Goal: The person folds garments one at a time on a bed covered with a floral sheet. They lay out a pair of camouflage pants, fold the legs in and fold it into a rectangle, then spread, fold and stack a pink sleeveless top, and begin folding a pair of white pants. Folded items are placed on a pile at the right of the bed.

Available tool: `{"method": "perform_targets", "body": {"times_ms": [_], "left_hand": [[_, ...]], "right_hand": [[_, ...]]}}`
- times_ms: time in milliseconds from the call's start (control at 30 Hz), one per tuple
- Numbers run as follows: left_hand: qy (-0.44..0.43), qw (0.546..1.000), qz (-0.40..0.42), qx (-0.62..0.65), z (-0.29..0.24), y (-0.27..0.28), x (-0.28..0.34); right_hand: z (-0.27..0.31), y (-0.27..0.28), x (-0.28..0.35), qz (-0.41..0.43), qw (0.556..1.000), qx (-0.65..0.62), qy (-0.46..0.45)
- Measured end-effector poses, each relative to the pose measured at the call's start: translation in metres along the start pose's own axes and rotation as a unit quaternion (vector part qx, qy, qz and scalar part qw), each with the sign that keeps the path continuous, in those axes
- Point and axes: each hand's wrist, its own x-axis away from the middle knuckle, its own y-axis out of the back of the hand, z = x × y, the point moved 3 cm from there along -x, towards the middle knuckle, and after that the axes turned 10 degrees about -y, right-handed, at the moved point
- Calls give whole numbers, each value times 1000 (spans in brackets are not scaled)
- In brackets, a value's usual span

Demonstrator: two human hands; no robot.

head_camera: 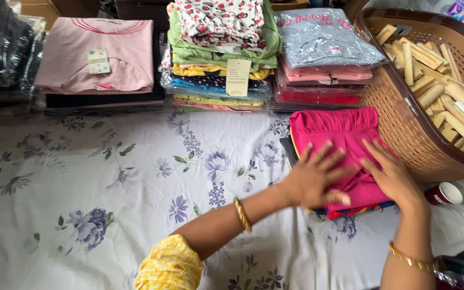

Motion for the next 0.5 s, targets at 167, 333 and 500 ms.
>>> {"method": "perform_targets", "body": {"times_ms": [167, 333, 500], "left_hand": [[-112, 992, 0, -62, -38, 3, 46], [-159, 984, -55, 57, -32, 59, 98], [-76, 997, 3, 18, -8, 180, 206]], "right_hand": [[-12, -7, 36, -51, 999, -12, 0], [60, 37, 76, -198, 978, -5, 69], [181, 43, 105, -206, 956, -59, 198]]}}
